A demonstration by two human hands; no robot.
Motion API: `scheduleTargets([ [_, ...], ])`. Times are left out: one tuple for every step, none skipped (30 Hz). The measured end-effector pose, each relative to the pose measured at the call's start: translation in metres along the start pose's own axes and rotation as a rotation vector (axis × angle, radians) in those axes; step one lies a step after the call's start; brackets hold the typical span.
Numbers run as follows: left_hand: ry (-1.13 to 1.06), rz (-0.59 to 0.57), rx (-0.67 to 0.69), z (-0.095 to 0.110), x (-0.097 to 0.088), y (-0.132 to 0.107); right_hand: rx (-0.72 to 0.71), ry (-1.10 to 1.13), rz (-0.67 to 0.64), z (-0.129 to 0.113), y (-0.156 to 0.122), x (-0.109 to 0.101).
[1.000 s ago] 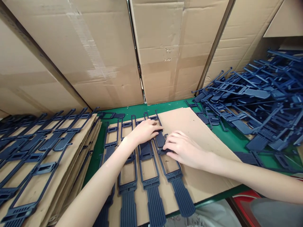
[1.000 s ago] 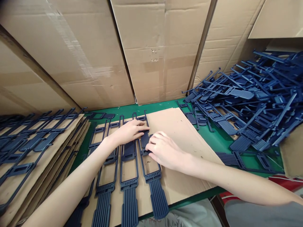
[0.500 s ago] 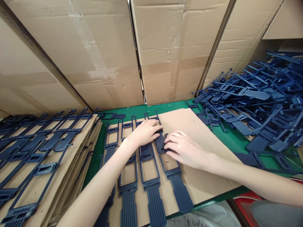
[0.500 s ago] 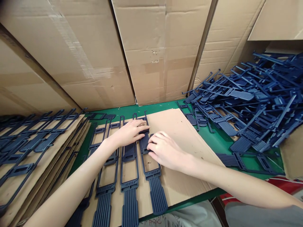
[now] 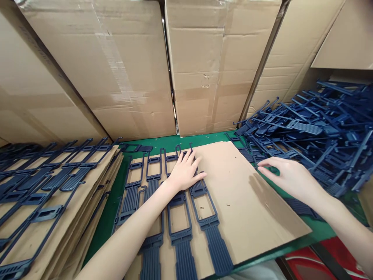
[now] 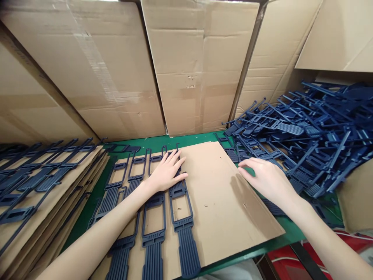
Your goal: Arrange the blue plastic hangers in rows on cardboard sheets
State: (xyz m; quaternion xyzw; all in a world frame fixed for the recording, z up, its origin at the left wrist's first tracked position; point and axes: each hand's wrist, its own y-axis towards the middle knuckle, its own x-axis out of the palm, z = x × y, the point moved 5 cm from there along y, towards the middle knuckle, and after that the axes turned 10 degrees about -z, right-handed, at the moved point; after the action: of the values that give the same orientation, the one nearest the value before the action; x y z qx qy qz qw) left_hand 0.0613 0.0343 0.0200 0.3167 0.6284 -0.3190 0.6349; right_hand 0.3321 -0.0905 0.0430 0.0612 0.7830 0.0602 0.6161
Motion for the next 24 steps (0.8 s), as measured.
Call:
scheduleTargets([
  [-0.003,-0.001,-0.005,-0.001,0.003,0.0,0.048,0.011,-0.018,0.012,-0.003,0.001],
  [-0.004,0.001,-0.004,-0.002,0.005,-0.001,0.091,0.036,-0.041,0.023,-0.004,0.003],
  [-0.004,0.006,-0.001,-0.003,0.007,-0.001,0.128,0.082,-0.069,0.033,-0.004,0.005],
  [-0.003,0.01,0.004,-0.004,0.008,-0.001,0.159,0.149,-0.104,0.041,-0.002,0.008],
  [-0.002,0.012,0.007,-0.004,0.008,-0.002,0.18,0.23,-0.149,0.048,0.001,0.012],
  [-0.001,0.015,0.006,-0.005,0.008,-0.002,0.189,0.307,-0.194,0.053,0.006,0.017],
  [0.0,0.016,0.004,-0.005,0.008,-0.002,0.188,0.358,-0.231,0.056,0.012,0.022],
  [0.002,0.018,0.001,-0.006,0.007,-0.002,0.181,0.365,-0.251,0.057,0.018,0.026],
  [0.004,0.021,-0.002,-0.006,0.007,-0.002,0.169,0.322,-0.246,0.058,0.025,0.03],
  [0.007,0.025,-0.002,-0.007,0.007,-0.002,0.15,0.236,-0.222,0.058,0.032,0.032],
  [0.01,0.031,-0.002,-0.007,0.006,-0.003,0.128,0.125,-0.184,0.057,0.038,0.033],
  [0.013,0.035,0.001,-0.007,0.006,-0.003,0.107,0.012,-0.138,0.056,0.044,0.035],
  [0.017,0.035,0.003,-0.007,0.006,-0.003,0.086,-0.086,-0.099,0.055,0.049,0.037],
  [0.019,0.035,0.004,-0.007,0.006,-0.003,0.065,-0.16,-0.074,0.054,0.053,0.039],
  [0.023,0.031,0.004,-0.007,0.006,-0.003,0.042,-0.207,-0.071,0.053,0.055,0.041],
  [0.027,0.026,0.004,-0.007,0.006,-0.003,0.016,-0.229,-0.086,0.053,0.057,0.044],
  [0.032,0.019,0.003,-0.007,0.006,-0.003,-0.009,-0.232,-0.113,0.052,0.059,0.046],
  [0.036,0.01,0.0,-0.007,0.006,-0.003,-0.034,-0.221,-0.145,0.052,0.059,0.047],
  [0.04,0.003,-0.003,-0.007,0.006,-0.003,-0.056,-0.201,-0.171,0.052,0.06,0.046],
  [0.041,-0.001,-0.007,-0.007,0.006,-0.002,-0.073,-0.178,-0.183,0.052,0.06,0.043],
  [0.041,-0.002,-0.011,-0.008,0.006,-0.002,-0.088,-0.162,-0.176,0.052,0.061,0.038],
  [0.038,-0.002,-0.015,-0.008,0.006,-0.002,-0.099,-0.158,-0.147,0.054,0.062,0.029],
  [0.035,0.0,-0.02,-0.009,0.006,-0.001,-0.105,-0.173,-0.098,0.057,0.064,0.019],
  [0.03,0.002,-0.024,-0.009,0.006,-0.001,-0.104,-0.203,-0.03,0.061,0.066,0.007],
])
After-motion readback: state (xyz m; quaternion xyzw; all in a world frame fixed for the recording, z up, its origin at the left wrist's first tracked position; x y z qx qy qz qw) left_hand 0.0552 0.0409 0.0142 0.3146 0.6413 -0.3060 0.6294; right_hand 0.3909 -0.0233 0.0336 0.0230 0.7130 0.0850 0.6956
